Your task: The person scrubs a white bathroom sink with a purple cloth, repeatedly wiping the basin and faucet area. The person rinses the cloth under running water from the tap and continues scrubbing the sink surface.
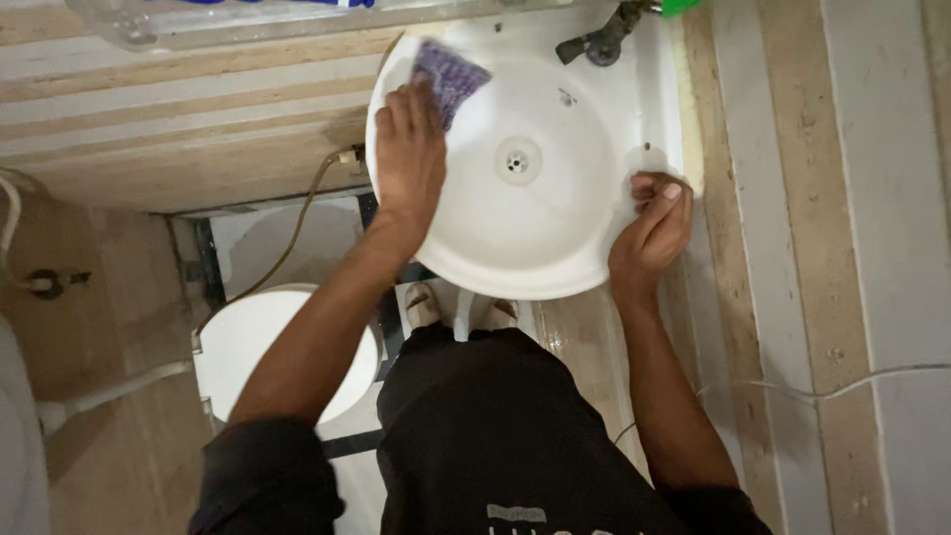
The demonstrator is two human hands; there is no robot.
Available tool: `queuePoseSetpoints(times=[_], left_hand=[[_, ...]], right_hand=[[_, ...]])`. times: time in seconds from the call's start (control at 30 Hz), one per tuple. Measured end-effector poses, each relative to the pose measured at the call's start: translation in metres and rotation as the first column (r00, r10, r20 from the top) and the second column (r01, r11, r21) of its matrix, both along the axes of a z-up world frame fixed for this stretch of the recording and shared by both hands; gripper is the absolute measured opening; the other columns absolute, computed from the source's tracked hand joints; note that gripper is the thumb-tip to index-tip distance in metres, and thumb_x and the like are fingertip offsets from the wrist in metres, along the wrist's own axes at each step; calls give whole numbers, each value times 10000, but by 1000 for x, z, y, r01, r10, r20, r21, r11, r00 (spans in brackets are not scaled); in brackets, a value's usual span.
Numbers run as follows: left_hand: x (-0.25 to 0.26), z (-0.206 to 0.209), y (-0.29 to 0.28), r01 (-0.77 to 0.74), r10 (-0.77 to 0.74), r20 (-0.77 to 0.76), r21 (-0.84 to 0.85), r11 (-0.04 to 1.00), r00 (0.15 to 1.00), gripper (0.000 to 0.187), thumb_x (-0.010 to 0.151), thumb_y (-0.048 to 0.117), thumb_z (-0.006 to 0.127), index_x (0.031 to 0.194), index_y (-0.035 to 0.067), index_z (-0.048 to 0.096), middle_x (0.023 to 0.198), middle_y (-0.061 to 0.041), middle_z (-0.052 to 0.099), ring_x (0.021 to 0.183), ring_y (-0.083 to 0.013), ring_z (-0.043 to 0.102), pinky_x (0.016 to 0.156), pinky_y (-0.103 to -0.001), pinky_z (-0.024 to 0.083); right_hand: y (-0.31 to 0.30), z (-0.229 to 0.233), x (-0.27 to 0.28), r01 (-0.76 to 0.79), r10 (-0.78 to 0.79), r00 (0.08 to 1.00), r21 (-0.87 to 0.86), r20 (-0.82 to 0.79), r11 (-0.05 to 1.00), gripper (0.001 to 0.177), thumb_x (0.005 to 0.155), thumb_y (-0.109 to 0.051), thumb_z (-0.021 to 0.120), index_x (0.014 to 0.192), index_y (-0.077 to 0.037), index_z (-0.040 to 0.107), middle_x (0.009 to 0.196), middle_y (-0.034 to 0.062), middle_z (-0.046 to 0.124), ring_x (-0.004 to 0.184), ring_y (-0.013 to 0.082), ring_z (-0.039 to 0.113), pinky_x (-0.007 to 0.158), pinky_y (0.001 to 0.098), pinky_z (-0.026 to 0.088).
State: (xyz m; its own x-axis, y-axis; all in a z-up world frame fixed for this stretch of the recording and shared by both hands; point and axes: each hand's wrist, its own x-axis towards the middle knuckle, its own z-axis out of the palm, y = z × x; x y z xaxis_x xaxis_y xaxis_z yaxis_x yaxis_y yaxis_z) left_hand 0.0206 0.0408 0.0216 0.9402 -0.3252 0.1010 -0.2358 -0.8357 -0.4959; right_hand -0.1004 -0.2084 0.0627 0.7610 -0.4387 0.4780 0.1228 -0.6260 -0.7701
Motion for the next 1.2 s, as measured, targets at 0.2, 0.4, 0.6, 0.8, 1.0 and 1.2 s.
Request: queuePoseSetpoints(times=[0.2, 0.4, 0.6, 0.8, 1.0, 1.2], left_hand=[[-33, 37, 49, 195, -195, 3, -47, 980, 981, 425, 936, 223, 592, 1310, 44, 689, 1433, -123, 556, 1316, -290, 463, 996, -401, 404], [-53, 52, 63, 258, -319, -181, -293, 921, 930, 246, 964, 146, 597, 1163, 84, 727, 1175, -114, 699, 1223, -278, 544, 981, -421, 425], [-75, 68, 41, 313, -388, -215, -311, 897, 896, 208, 888, 219, 608, 1027, 121, 730, 933, -123, 741, 1017, -269, 666, 975, -432, 463], [-80, 93, -2, -342, -307, -812, -507, 791, 496, 394, 1092, 377, 467, 1011, 73, 704, 845, -144, 766, 744, -240, 766, 770, -385, 608], [-79, 73, -40, -458, -570, -732, -679, 573, 373, 231, 1043, 246, 434, 1197, 122, 553, 1053, -97, 759, 903, -229, 757, 738, -403, 610], [-75, 60, -71, -468, -667, -665, -733, 495, 336, 247, 1036, 128, 409, 1272, 141, 481, 1165, -115, 734, 1104, -260, 702, 907, -455, 532]], right_hand=[[-1, -3, -3, -12, 12, 1000, -8, -4, 1000, 446, 1204, -235, 305, 1054, 30, 632, 975, 115, 620, 862, 217, 554, 781, 365, 458], [-2, -4, -2, -34, 35, 999, 38, -13, 999, 452, 1203, -249, 296, 1083, 28, 633, 1001, 107, 632, 896, 208, 568, 803, 355, 464], [-5, -10, 0, -33, 33, 999, 24, 8, 999, 468, 1205, -261, 293, 1088, 31, 640, 1027, 116, 641, 908, 212, 580, 800, 350, 477], [-4, -8, -1, -19, 18, 1000, 73, 8, 997, 464, 1194, -267, 308, 1066, 30, 639, 1001, 119, 660, 881, 220, 592, 783, 354, 478], [-5, -2, -1, -11, 11, 1000, 83, 0, 996, 443, 1185, -251, 308, 1075, 35, 627, 1004, 128, 665, 890, 224, 610, 801, 350, 497], [-7, 0, 0, -17, 17, 1000, 79, 2, 997, 471, 1183, -258, 291, 1086, 39, 643, 1023, 140, 668, 895, 235, 616, 779, 356, 488]])
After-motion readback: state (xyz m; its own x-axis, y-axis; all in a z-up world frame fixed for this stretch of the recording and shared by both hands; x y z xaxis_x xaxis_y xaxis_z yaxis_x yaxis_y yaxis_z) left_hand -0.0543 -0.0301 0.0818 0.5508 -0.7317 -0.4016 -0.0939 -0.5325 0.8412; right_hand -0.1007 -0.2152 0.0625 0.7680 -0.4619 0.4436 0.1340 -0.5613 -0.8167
